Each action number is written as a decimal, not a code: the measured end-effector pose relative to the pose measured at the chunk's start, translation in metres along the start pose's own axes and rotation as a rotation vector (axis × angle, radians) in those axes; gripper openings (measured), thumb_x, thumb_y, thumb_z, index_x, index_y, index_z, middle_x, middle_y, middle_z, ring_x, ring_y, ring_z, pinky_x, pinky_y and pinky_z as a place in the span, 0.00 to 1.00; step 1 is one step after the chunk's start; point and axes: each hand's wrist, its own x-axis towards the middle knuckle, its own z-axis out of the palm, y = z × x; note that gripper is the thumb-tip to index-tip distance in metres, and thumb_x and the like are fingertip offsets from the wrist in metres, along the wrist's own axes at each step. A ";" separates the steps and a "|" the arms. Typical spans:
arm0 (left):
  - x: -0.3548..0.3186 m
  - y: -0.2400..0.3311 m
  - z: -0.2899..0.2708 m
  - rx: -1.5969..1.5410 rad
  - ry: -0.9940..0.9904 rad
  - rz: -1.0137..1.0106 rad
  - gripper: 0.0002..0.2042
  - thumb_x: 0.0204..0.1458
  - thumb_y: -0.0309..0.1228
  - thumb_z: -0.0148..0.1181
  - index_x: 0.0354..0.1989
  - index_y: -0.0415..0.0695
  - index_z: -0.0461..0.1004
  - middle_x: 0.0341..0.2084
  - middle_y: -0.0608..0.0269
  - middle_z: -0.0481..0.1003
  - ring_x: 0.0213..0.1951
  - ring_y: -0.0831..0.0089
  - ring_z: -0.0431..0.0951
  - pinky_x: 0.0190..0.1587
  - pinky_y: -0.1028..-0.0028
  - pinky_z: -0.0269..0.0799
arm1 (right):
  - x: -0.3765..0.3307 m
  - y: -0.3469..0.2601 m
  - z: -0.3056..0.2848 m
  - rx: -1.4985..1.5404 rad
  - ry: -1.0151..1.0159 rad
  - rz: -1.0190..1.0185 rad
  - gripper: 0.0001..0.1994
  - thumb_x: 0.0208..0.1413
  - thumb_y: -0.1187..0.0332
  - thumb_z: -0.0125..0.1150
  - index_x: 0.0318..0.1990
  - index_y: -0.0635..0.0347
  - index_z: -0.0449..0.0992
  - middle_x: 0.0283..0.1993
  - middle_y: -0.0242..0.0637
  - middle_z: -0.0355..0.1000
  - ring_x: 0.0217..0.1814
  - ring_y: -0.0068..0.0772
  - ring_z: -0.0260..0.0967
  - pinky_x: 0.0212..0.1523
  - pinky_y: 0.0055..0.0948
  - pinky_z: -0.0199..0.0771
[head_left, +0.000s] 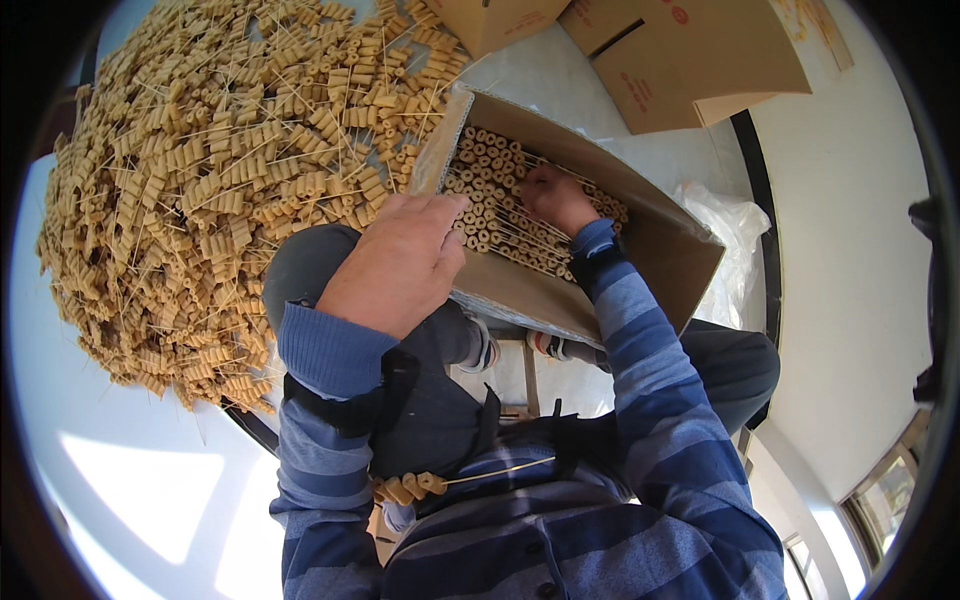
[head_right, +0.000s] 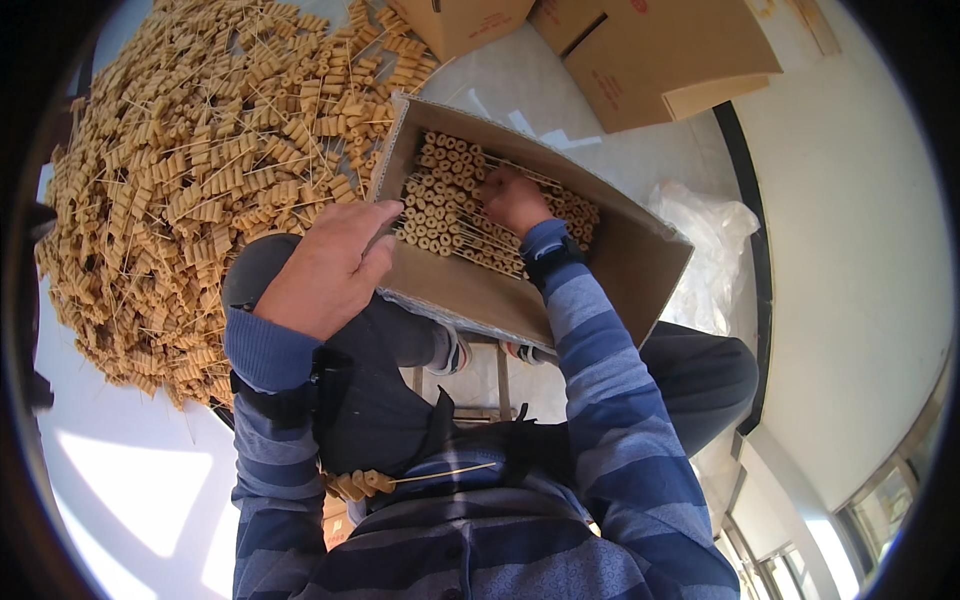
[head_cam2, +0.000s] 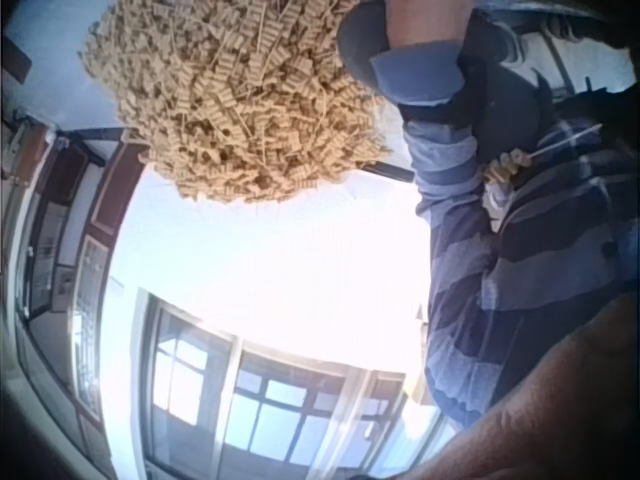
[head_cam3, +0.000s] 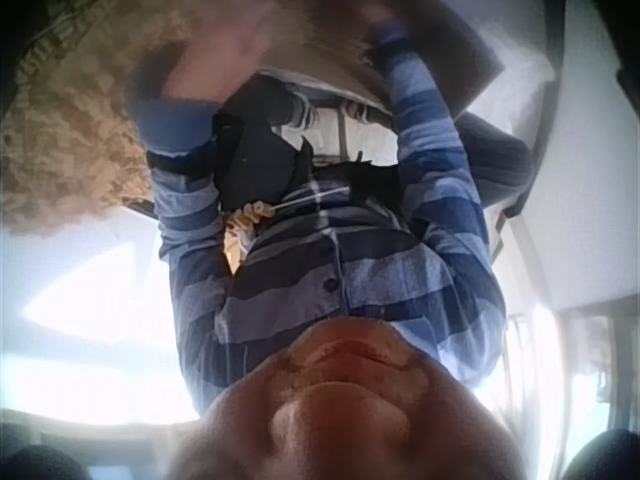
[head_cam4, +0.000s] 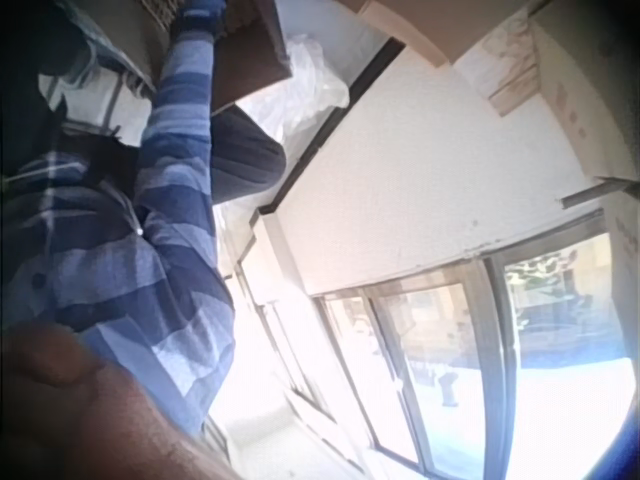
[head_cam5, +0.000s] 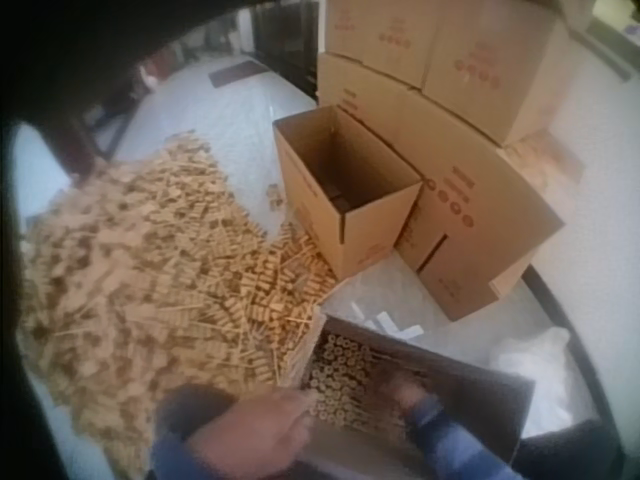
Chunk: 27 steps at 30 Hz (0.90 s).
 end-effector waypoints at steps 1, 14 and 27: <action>0.000 0.000 0.000 -0.015 -0.004 -0.017 0.17 0.60 0.29 0.53 0.55 0.34 0.71 0.47 0.42 0.74 0.52 0.48 0.71 0.58 0.59 0.66 | -0.003 -0.001 0.000 -0.242 0.061 -0.089 0.11 0.57 0.64 0.62 0.43 0.59 0.77 0.37 0.51 0.79 0.39 0.50 0.79 0.40 0.46 0.79; 0.003 0.002 0.000 0.009 -0.021 -0.018 0.17 0.61 0.29 0.52 0.56 0.34 0.70 0.47 0.42 0.74 0.52 0.47 0.71 0.58 0.59 0.66 | -0.003 0.009 0.022 -0.678 0.129 -0.250 0.12 0.63 0.61 0.52 0.45 0.57 0.76 0.38 0.50 0.78 0.41 0.57 0.76 0.43 0.51 0.75; 0.002 -0.001 -0.001 -0.004 -0.012 -0.016 0.17 0.61 0.30 0.52 0.56 0.34 0.70 0.48 0.41 0.74 0.53 0.46 0.71 0.59 0.59 0.66 | -0.017 0.007 0.015 -0.699 -0.018 -0.160 0.13 0.60 0.59 0.57 0.45 0.57 0.79 0.37 0.50 0.78 0.40 0.56 0.76 0.42 0.50 0.76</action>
